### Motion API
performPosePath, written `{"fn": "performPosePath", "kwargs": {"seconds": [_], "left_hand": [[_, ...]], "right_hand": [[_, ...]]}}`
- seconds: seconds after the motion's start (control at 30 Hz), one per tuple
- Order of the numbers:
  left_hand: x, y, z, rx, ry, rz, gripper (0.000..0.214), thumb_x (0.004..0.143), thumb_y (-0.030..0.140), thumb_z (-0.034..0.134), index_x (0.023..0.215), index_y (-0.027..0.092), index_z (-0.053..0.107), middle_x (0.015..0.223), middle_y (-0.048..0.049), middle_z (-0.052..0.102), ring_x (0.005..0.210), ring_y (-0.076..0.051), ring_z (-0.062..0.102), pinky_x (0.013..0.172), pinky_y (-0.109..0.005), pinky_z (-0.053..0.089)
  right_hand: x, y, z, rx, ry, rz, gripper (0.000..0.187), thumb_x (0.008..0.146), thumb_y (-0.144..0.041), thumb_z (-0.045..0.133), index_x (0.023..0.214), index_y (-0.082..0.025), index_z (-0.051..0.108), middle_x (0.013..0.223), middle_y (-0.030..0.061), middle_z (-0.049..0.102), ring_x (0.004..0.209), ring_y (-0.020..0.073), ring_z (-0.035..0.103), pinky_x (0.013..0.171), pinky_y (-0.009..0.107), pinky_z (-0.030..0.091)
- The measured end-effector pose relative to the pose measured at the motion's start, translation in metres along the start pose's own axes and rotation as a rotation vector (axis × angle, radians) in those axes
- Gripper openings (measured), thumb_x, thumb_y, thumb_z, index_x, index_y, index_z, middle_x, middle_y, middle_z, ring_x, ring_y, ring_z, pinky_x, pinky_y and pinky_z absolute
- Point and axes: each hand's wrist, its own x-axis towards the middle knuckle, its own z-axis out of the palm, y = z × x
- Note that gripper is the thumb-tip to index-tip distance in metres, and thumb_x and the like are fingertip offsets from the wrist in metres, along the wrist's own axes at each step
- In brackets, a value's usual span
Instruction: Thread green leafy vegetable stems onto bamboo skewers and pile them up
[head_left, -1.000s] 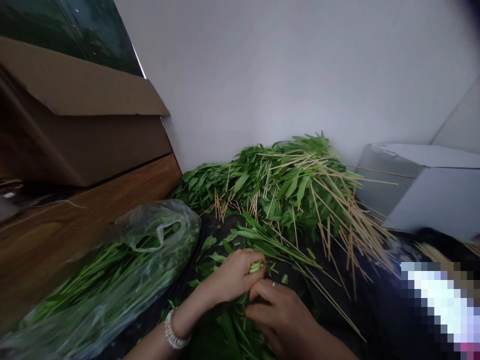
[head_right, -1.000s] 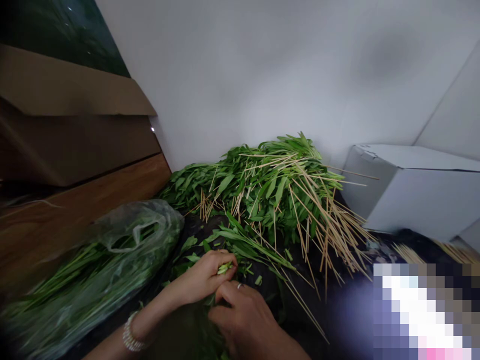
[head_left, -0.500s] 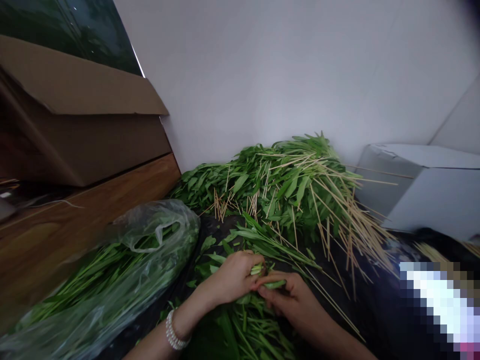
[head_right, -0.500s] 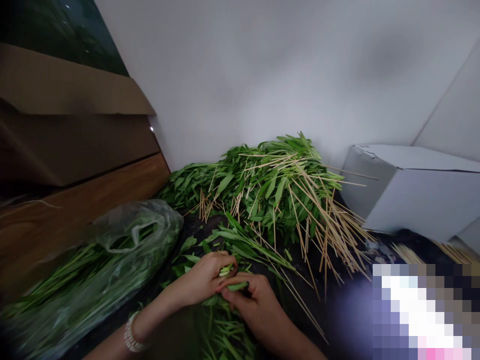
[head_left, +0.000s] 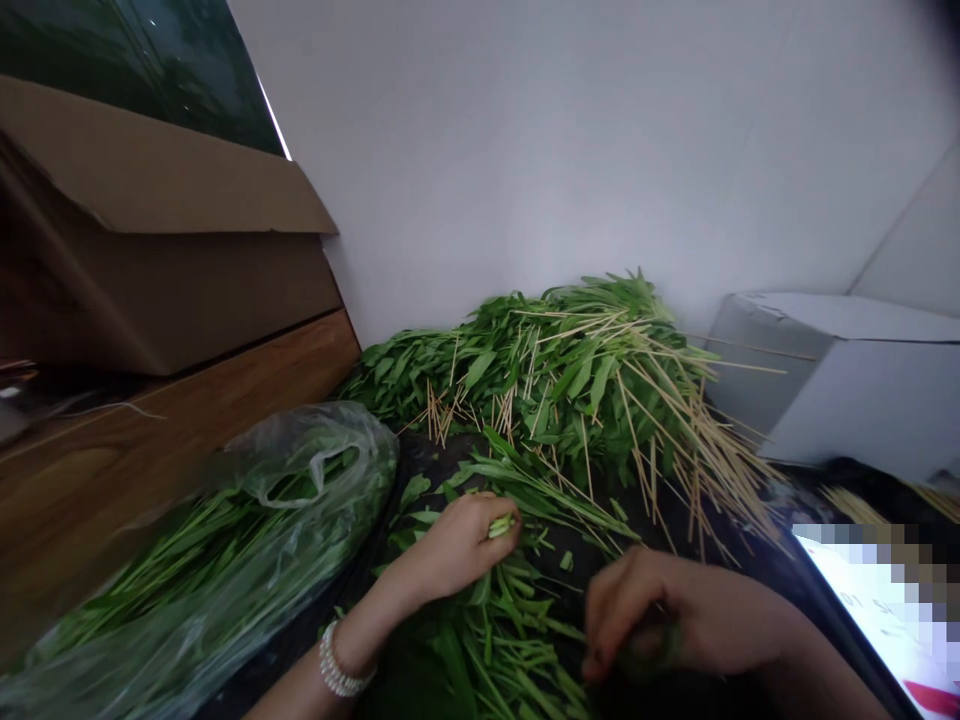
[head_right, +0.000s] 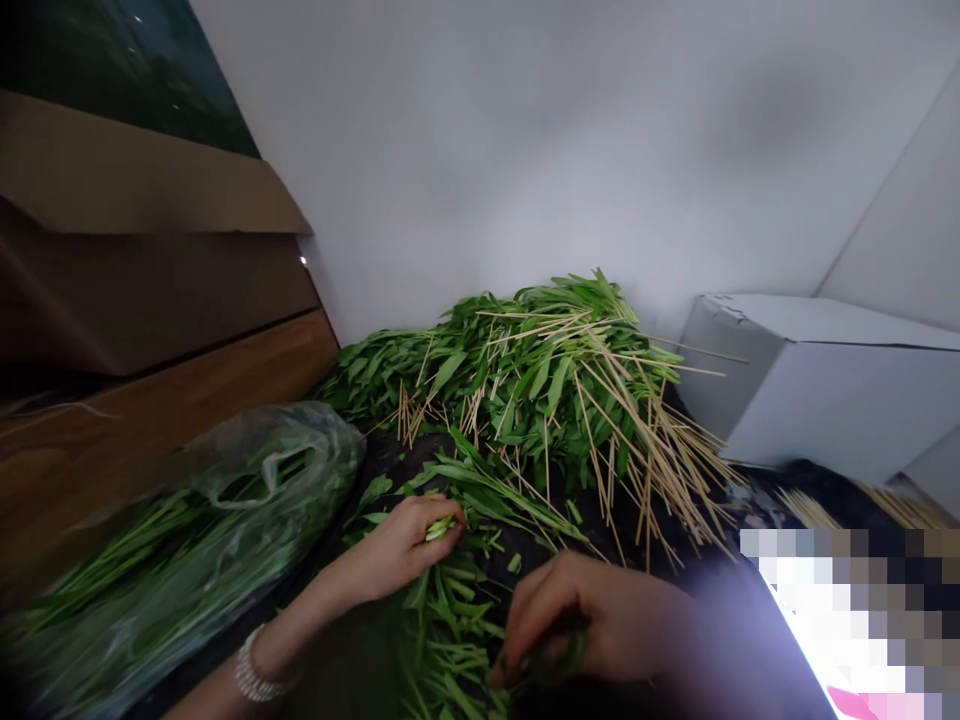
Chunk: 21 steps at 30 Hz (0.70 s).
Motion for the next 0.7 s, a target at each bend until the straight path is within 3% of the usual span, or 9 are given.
{"fn": "performPosePath", "kwargs": {"seconds": [0.03,0.1,0.2,0.27,0.3,0.37,0.47,0.57,0.7], "left_hand": [[0.000,0.001,-0.001,-0.009,0.009,-0.002,0.018,0.090,0.022,0.045,0.082,0.020,0.061,0.078,0.0000,0.060,0.074,-0.015,0.055,0.071,-0.023,0.040],[0.000,0.002,-0.003,-0.030,0.040,-0.006,0.019,0.092,0.024,0.044,0.086,0.020,0.061,0.080,-0.0010,0.062,0.077,-0.016,0.056,0.073,-0.024,0.041],[-0.001,0.008,-0.007,-0.057,0.104,-0.005,0.021,0.095,0.025,0.040,0.090,0.020,0.060,0.080,-0.0019,0.062,0.083,-0.017,0.057,0.077,-0.026,0.041],[-0.004,0.013,-0.010,-0.059,0.102,-0.001,0.022,0.096,0.027,0.040,0.091,0.020,0.060,0.083,-0.0025,0.063,0.086,-0.018,0.058,0.079,-0.027,0.042],[-0.006,0.016,-0.011,-0.056,0.066,0.006,0.020,0.094,0.031,0.045,0.091,0.020,0.061,0.086,-0.0025,0.063,0.087,-0.018,0.058,0.080,-0.027,0.042],[-0.011,0.022,-0.013,-0.055,-0.070,0.040,0.022,0.082,0.041,0.064,0.094,0.022,0.064,0.093,-0.0021,0.065,0.088,-0.019,0.060,0.080,-0.028,0.043],[-0.018,0.028,-0.015,-0.094,-0.268,0.121,0.055,0.059,0.045,0.081,0.108,0.027,0.066,0.104,-0.0018,0.068,0.093,-0.023,0.062,0.085,-0.030,0.044],[-0.019,0.030,-0.020,-0.192,-0.317,0.151,0.052,0.069,0.036,0.076,0.118,0.029,0.063,0.114,-0.0014,0.069,0.103,-0.023,0.062,0.090,-0.030,0.043],[-0.016,0.028,-0.024,-0.307,-0.336,0.126,0.037,0.078,0.026,0.065,0.115,0.029,0.067,0.110,-0.0011,0.072,0.099,-0.022,0.065,0.086,-0.028,0.046]], "right_hand": [[0.001,-0.002,0.000,-0.075,-0.010,0.007,0.023,0.083,-0.019,0.058,0.099,-0.022,0.074,0.099,0.0055,0.070,0.091,0.0152,0.065,0.081,0.029,0.049],[0.005,0.000,-0.001,-0.154,0.068,0.055,0.027,0.082,-0.014,0.053,0.097,-0.021,0.074,0.100,0.0045,0.068,0.089,0.0144,0.064,0.080,0.028,0.049],[0.013,0.014,-0.007,-0.303,0.405,0.206,0.026,0.082,-0.013,0.048,0.091,-0.019,0.072,0.090,0.0022,0.069,0.075,0.0130,0.063,0.072,0.026,0.049],[0.016,0.030,-0.012,-0.592,0.665,0.285,0.021,0.082,-0.015,0.051,0.089,-0.020,0.070,0.091,0.0018,0.069,0.087,0.0146,0.062,0.081,0.026,0.046],[0.017,0.038,-0.014,-0.767,0.734,0.353,0.019,0.083,-0.015,0.051,0.085,-0.020,0.069,0.088,0.0014,0.068,0.085,0.0145,0.062,0.079,0.025,0.045],[0.018,0.052,-0.016,-1.015,0.775,0.442,0.017,0.082,-0.014,0.052,0.079,-0.021,0.068,0.083,0.0014,0.066,0.084,0.0162,0.060,0.076,0.026,0.042],[0.022,0.067,-0.014,-1.125,0.816,0.486,0.019,0.082,-0.012,0.050,0.073,-0.020,0.064,0.080,0.0041,0.063,0.083,0.0194,0.058,0.072,0.029,0.039],[0.025,0.073,-0.010,-1.229,0.862,0.502,0.019,0.084,-0.010,0.048,0.074,-0.018,0.062,0.081,0.0071,0.061,0.082,0.0216,0.056,0.072,0.032,0.036],[0.027,0.073,-0.009,-1.326,0.882,0.468,0.020,0.086,-0.012,0.047,0.073,-0.019,0.060,0.080,0.0064,0.060,0.082,0.0221,0.054,0.072,0.033,0.032]]}}
